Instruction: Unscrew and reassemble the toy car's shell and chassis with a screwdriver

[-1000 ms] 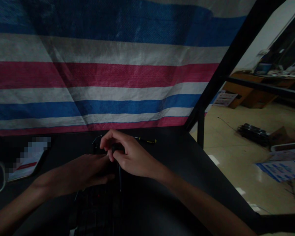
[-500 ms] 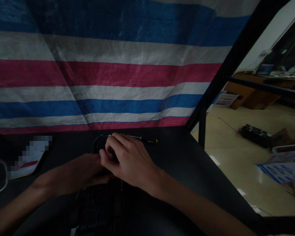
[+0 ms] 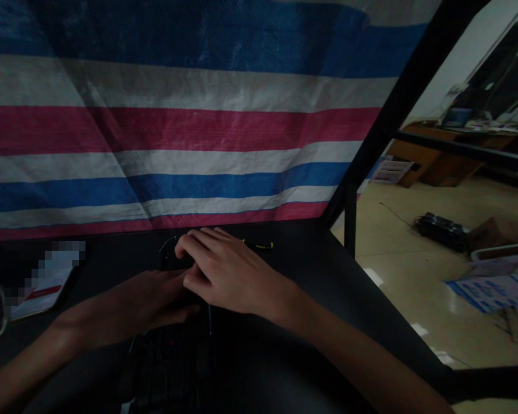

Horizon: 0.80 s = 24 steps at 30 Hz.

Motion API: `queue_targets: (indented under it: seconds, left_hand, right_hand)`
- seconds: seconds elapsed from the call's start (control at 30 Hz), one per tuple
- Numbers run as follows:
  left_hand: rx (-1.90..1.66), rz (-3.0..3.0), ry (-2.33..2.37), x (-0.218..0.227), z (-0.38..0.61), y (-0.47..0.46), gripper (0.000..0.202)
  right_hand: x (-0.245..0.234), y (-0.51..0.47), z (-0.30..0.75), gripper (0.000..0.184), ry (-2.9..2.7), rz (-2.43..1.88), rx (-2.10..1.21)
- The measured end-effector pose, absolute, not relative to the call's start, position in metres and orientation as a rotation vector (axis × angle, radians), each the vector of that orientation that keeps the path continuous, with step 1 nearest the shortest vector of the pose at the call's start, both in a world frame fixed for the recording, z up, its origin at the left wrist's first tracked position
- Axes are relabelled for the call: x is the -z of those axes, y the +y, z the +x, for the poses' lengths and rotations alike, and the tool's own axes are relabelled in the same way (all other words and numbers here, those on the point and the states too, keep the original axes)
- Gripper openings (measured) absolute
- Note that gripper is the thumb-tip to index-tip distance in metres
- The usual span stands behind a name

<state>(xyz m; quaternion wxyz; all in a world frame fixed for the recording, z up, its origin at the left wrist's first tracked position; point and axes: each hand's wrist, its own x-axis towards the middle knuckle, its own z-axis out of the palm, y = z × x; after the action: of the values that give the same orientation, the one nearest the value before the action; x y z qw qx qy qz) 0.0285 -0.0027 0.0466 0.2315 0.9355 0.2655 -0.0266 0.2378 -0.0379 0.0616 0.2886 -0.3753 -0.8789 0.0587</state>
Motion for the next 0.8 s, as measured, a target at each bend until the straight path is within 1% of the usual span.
queue_targets:
  seconds: [0.13, 0.27, 0.33, 0.43, 0.5, 0.57, 0.67, 0.8]
  left_hand:
    - [0.123, 2.591, 0.76, -0.05, 0.03, -0.004, 0.025]
    - [0.143, 2.647, 0.737, -0.047, 0.029, -0.004, 0.021]
    - [0.128, 2.696, 0.728, -0.044, 0.027, -0.004, 0.024]
    - [0.032, 2.703, 0.723, -0.042, 0.026, -0.004, 0.027]
    - [0.009, 2.658, 0.72, -0.043, 0.026, -0.004, 0.028]
    - [0.031, 2.612, 0.716, -0.044, 0.027, -0.003, 0.031]
    - [0.065, 2.586, 0.713, -0.046, 0.028, -0.002, 0.032]
    - [0.104, 2.59, 0.707, -0.05, 0.03, -0.003, 0.026]
  right_hand:
    - [-0.063, -0.042, 0.235, 0.028, -2.396, -0.921, -0.21]
    - [-0.057, -0.043, 0.232, 0.022, -2.39, -0.933, -0.25]
    - [-0.053, -0.041, 0.231, 0.018, -2.384, -0.991, -0.179]
    - [-0.049, -0.039, 0.231, 0.024, -2.366, -1.18, 0.052]
    - [-0.048, -0.038, 0.233, 0.026, -2.336, -1.318, 0.137]
    - [-0.051, -0.038, 0.236, 0.021, -2.316, -1.385, 0.088]
    - [-0.059, -0.04, 0.241, 0.014, -2.33, -1.282, -0.1]
    - [-0.071, -0.044, 0.248, 0.02, -2.394, -1.061, -0.248]
